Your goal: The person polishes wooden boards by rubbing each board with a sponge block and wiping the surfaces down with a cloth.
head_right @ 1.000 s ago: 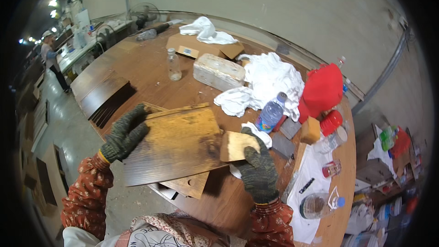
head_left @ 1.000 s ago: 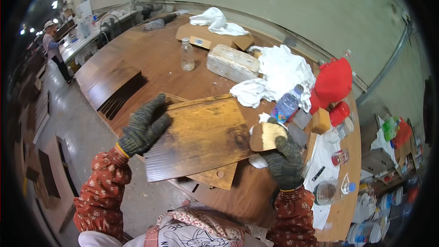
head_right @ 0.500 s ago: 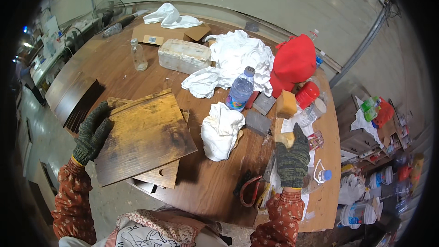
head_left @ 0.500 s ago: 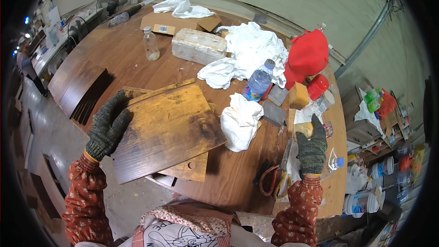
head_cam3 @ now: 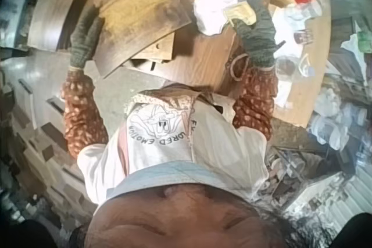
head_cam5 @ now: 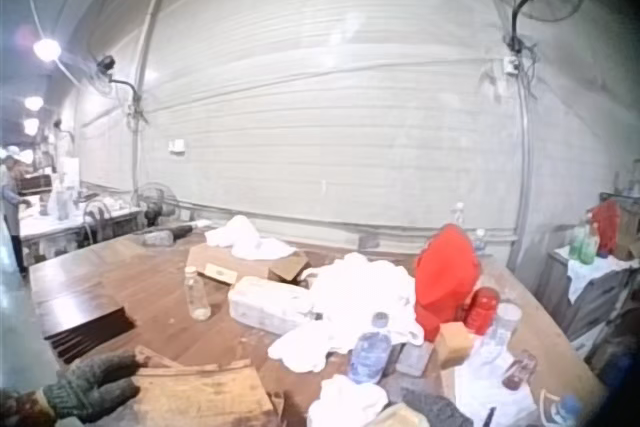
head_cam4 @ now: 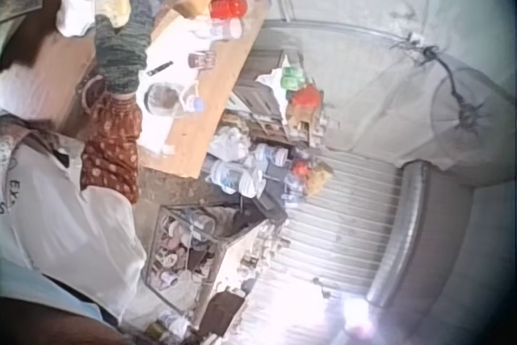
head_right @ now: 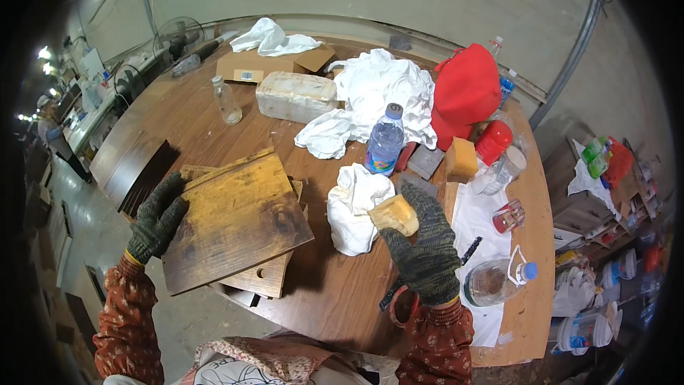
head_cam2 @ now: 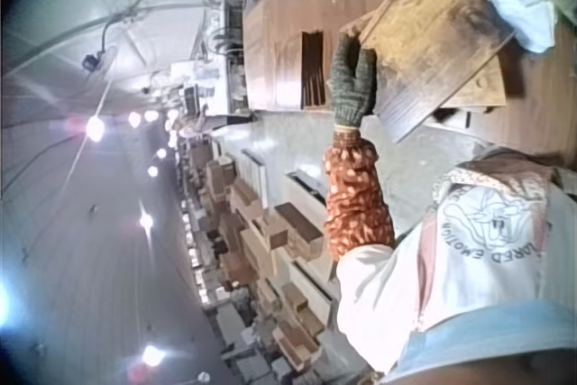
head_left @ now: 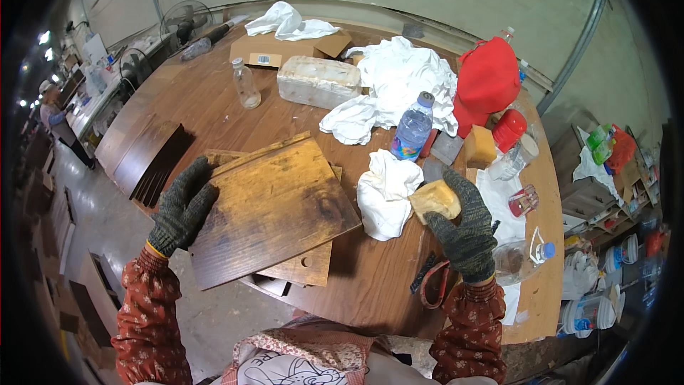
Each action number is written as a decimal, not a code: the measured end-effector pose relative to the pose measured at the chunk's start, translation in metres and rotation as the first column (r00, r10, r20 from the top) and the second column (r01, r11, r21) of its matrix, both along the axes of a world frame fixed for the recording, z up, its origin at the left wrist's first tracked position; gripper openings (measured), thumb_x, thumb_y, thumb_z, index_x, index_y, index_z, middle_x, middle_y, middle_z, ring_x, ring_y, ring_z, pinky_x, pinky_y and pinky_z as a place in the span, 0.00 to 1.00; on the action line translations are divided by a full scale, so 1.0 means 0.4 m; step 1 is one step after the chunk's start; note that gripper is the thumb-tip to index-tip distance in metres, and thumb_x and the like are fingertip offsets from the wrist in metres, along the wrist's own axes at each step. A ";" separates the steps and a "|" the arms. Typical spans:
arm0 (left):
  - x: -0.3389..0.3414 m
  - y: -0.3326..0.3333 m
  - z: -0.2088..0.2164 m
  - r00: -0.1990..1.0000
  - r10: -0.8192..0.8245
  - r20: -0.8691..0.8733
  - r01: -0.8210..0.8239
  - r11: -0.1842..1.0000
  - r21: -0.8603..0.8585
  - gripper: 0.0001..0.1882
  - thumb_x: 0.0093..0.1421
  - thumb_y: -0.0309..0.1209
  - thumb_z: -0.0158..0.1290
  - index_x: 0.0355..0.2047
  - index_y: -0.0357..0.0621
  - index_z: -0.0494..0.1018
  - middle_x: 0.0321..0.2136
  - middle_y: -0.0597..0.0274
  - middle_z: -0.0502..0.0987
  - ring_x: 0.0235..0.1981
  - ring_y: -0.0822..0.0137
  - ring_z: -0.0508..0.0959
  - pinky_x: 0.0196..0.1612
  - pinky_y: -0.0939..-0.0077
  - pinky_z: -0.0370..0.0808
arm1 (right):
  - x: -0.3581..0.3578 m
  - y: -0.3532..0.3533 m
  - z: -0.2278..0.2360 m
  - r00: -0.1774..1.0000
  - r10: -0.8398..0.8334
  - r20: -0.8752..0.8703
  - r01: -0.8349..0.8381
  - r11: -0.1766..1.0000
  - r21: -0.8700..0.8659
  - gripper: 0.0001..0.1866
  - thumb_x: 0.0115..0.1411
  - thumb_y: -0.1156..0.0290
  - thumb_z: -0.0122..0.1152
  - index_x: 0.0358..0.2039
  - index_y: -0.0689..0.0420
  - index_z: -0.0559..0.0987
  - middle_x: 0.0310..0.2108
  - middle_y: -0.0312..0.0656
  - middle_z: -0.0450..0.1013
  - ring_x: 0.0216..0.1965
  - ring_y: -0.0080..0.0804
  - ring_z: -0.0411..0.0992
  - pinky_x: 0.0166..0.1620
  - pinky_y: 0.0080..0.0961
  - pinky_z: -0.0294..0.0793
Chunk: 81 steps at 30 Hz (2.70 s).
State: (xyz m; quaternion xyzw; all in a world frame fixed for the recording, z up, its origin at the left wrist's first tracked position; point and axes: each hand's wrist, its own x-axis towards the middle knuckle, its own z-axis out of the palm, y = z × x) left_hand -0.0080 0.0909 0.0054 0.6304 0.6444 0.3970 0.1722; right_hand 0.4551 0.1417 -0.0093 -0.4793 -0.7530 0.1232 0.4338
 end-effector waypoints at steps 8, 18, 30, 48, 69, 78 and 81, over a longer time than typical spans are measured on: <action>0.012 0.003 0.025 0.885 0.033 -0.464 0.002 0.997 0.074 0.34 0.58 0.44 0.63 0.59 0.36 0.70 0.53 0.44 0.75 0.58 0.51 0.73 0.62 0.58 0.68 | -0.022 -0.004 0.007 0.979 0.093 -0.184 -0.109 0.991 -0.076 0.39 0.50 0.79 0.73 0.63 0.62 0.68 0.57 0.48 0.71 0.57 0.38 0.72 0.59 0.34 0.73; 0.008 0.007 -0.004 0.979 -0.081 -0.186 0.090 0.995 0.041 0.31 0.62 0.26 0.59 0.64 0.34 0.63 0.58 0.50 0.70 0.61 0.60 0.70 0.66 0.65 0.65 | -0.124 0.051 0.029 0.875 0.462 -0.146 -0.475 0.877 -0.074 0.35 0.55 0.71 0.73 0.62 0.62 0.69 0.56 0.50 0.72 0.56 0.43 0.73 0.60 0.37 0.72; 0.005 0.006 -0.011 0.973 -0.026 -0.228 0.054 0.992 0.114 0.30 0.58 0.40 0.64 0.58 0.37 0.72 0.54 0.44 0.76 0.59 0.46 0.73 0.66 0.54 0.63 | -0.218 0.195 0.048 0.870 0.493 0.017 -0.492 0.867 0.078 0.34 0.53 0.70 0.71 0.61 0.59 0.71 0.57 0.51 0.71 0.56 0.50 0.71 0.59 0.41 0.71; 0.022 0.002 -0.011 0.982 -0.010 -0.190 0.044 0.983 0.176 0.23 0.58 0.34 0.61 0.52 0.35 0.75 0.50 0.41 0.77 0.54 0.44 0.75 0.59 0.53 0.69 | -0.111 0.294 -0.031 0.091 -0.125 -0.988 -0.859 0.492 -0.142 0.24 0.68 0.67 0.55 0.61 0.64 0.69 0.59 0.52 0.69 0.61 0.47 0.69 0.61 0.47 0.73; -0.003 0.007 -0.020 0.959 -0.059 -0.277 0.100 0.986 0.134 0.24 0.62 0.31 0.60 0.55 0.32 0.71 0.52 0.47 0.75 0.54 0.56 0.76 0.58 0.63 0.72 | -0.030 0.070 -0.159 0.919 -0.236 0.317 0.200 0.969 0.142 0.42 0.52 0.54 0.71 0.65 0.56 0.68 0.64 0.60 0.62 0.66 0.61 0.57 0.69 0.51 0.53; 0.020 0.005 0.018 0.855 0.059 -0.515 0.136 0.933 0.333 0.22 0.59 0.34 0.60 0.51 0.34 0.74 0.45 0.44 0.77 0.47 0.45 0.77 0.52 0.56 0.72 | -0.203 0.209 -0.232 0.788 -0.044 0.614 0.052 0.999 0.005 0.33 0.57 0.57 0.62 0.62 0.54 0.70 0.55 0.51 0.71 0.57 0.53 0.67 0.62 0.53 0.60; 0.028 -0.001 0.035 0.870 0.058 -0.490 0.066 0.971 0.231 0.22 0.61 0.39 0.58 0.50 0.36 0.74 0.43 0.44 0.77 0.45 0.43 0.75 0.53 0.52 0.71 | -0.186 0.218 -0.181 0.972 0.168 -0.163 -0.198 0.963 -0.185 0.19 0.61 0.72 0.56 0.53 0.59 0.77 0.47 0.50 0.76 0.49 0.43 0.74 0.55 0.40 0.71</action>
